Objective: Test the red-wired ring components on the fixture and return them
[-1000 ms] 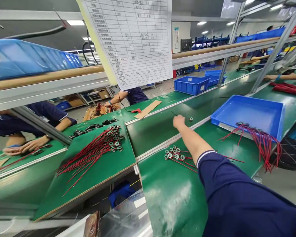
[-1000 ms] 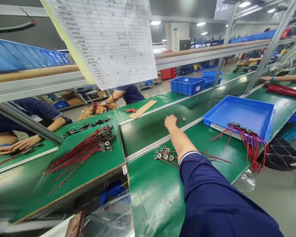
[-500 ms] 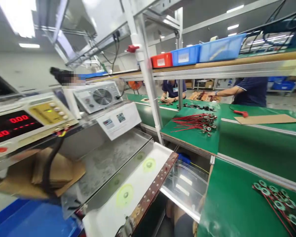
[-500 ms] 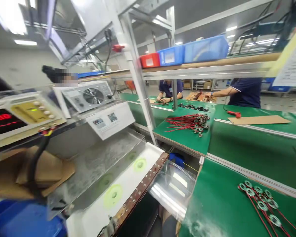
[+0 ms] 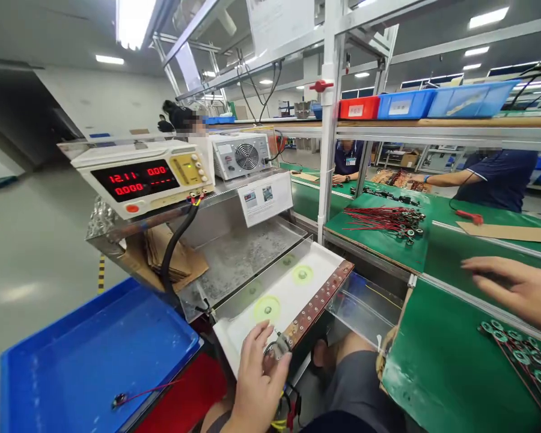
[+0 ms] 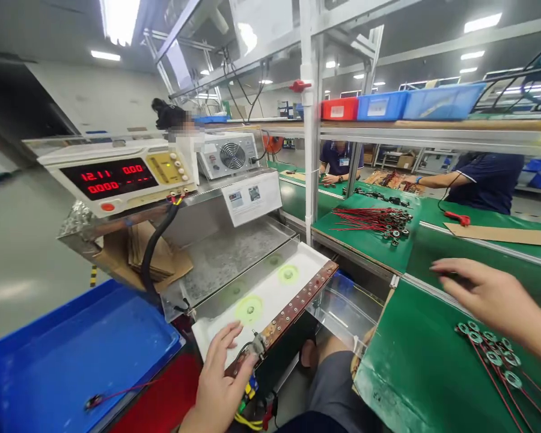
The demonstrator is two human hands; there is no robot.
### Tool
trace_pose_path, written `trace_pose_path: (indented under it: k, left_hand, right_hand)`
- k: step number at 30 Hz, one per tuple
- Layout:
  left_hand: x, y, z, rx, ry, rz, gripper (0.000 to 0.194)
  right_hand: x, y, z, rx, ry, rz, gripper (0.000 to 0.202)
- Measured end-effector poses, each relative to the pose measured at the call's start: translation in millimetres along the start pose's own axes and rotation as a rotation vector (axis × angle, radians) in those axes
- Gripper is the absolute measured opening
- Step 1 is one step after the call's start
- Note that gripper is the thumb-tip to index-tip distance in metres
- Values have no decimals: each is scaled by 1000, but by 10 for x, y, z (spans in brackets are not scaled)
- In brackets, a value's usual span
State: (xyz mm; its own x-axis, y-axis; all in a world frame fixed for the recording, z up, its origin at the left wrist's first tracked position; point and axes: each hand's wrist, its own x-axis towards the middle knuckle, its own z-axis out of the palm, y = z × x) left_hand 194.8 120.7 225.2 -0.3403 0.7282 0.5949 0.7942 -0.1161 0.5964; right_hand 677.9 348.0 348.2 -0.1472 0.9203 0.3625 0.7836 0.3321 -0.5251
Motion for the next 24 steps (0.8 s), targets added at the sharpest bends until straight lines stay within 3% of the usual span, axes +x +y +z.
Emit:
trace_pose_path:
  k: [2, 4, 6, 8, 9, 10, 12, 15, 17, 20, 24]
  left_hand:
    - [133, 207, -103, 80, 31, 230, 71]
    - [223, 294, -228, 132, 54, 338, 87]
    - [216, 230, -358, 100, 9, 295, 74]
    - [86, 59, -469, -59, -178, 89, 39]
    - [-21, -37, -512, -180, -297, -71, 26]
    - [-145, -125, -543, -321, -396, -249, 26]
    - [-408, -251, -569, -604, -483, -592, 37]
    - [-696, -315, -538, -986, -377, -962, 51]
    - [-769, -330, -502, -1192, -339, -1137, 57]
    - [-730, -383, -473, -1356, -338, -1276, 58]
    - [-586, -498, -481, -1381, -381, -1291, 54]
  right_hand:
    - [-165, -844, 237, 58, -197, -182, 54]
    - [-341, -1604, 495, 133, -364, -383, 45]
    - [-459, -2175, 779, 213, -490, -641, 33]
    - [-467, -2529, 1137, 286, -492, -833, 30]
    - [-430, -2639, 1361, 314, -462, -880, 30]
    - [-373, -2717, 1618, 329, -433, -894, 30]
    - [-256, -2824, 2218, 309, -429, -854, 28]
    - [-214, -2939, 3146, 172, -603, -692, 25]
    - [-268, -2992, 3631, 57, -774, -604, 26]
    - [-315, -3014, 4059, -140, -830, -601, 32]
    - [-229, -2963, 4235, -269, -784, -553, 40]
